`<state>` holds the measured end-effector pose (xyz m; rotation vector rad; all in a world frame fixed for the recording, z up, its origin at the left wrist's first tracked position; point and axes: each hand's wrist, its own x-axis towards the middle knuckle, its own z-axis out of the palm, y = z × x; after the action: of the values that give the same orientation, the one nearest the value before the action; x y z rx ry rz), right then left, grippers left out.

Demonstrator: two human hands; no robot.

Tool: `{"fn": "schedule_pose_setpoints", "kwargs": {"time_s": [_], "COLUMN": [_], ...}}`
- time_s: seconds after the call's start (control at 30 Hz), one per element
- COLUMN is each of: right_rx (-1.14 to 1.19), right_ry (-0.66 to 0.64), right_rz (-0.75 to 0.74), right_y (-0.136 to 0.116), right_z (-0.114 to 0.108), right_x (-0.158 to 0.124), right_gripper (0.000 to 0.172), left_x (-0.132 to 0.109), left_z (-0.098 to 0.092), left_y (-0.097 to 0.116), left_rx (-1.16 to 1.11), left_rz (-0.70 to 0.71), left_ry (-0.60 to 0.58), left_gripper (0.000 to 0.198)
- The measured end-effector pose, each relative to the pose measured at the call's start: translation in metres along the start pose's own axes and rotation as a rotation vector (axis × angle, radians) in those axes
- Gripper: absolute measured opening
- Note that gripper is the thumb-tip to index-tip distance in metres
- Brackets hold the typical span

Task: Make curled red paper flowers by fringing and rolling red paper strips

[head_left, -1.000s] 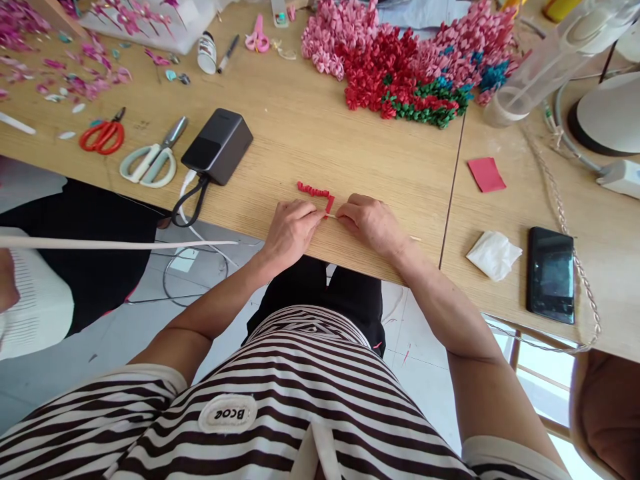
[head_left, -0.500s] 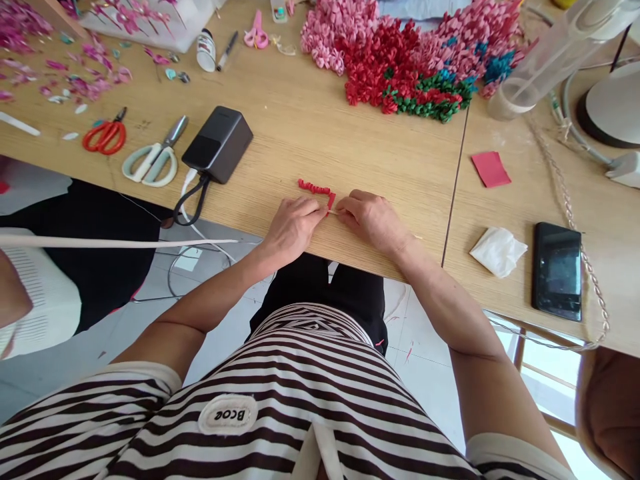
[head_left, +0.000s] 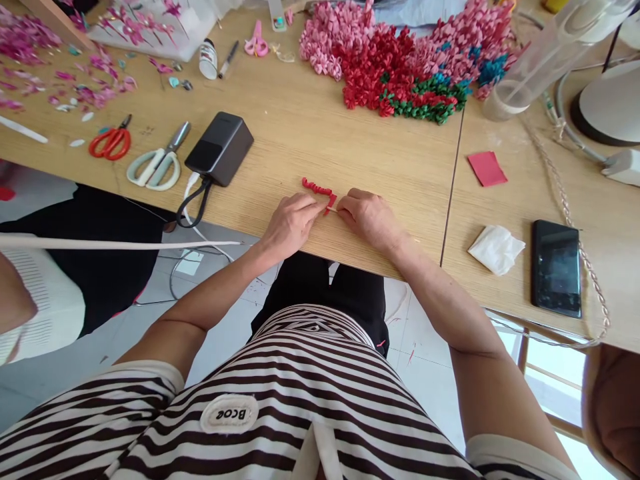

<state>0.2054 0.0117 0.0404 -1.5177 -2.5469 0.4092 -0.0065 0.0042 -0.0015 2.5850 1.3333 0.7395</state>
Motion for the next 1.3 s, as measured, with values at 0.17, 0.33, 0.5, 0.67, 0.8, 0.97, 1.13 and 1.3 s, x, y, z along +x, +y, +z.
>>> {"fn": "schedule_pose_setpoints", "kwargs": {"time_s": [0.17,0.33,0.5,0.67,0.8,0.97,1.13,1.3], "right_rx": [-0.007,0.001,0.006,-0.007,-0.023,-0.037,-0.039,-0.021], "right_ry": [0.004,0.008,0.01,0.008,0.011,0.034,0.054,0.085], "right_rz": [0.008,0.02,0.036,0.037,0.066,0.095,0.125,0.176], "right_y": [0.001,0.002,0.001,0.002,0.005,0.009,0.012,0.012], "right_z": [0.002,0.0,0.0,0.001,0.001,0.003,0.001,-0.004], "right_x": [0.0,0.0,0.0,0.0,0.002,0.004,0.004,0.003], "right_gripper": [0.032,0.031,0.033,0.032,0.032,0.036,0.035,0.034], "left_x": [0.005,0.021,0.02,0.012,0.017,0.03,0.044,0.046], "left_z": [0.002,0.006,0.003,0.002,0.006,0.01,0.012,0.01], "left_y": [0.002,-0.002,-0.004,-0.004,-0.003,0.0,0.003,0.002], "left_rx": [0.02,0.033,-0.002,-0.009,0.014,-0.006,-0.009,0.016], "left_rz": [0.011,0.037,0.054,0.053,0.044,0.059,0.052,0.057], "left_ry": [-0.066,-0.113,-0.087,-0.062,-0.102,-0.139,-0.182,-0.214], "left_gripper": [0.039,0.039,0.039,0.039,0.042,0.04,0.04,0.039]}}
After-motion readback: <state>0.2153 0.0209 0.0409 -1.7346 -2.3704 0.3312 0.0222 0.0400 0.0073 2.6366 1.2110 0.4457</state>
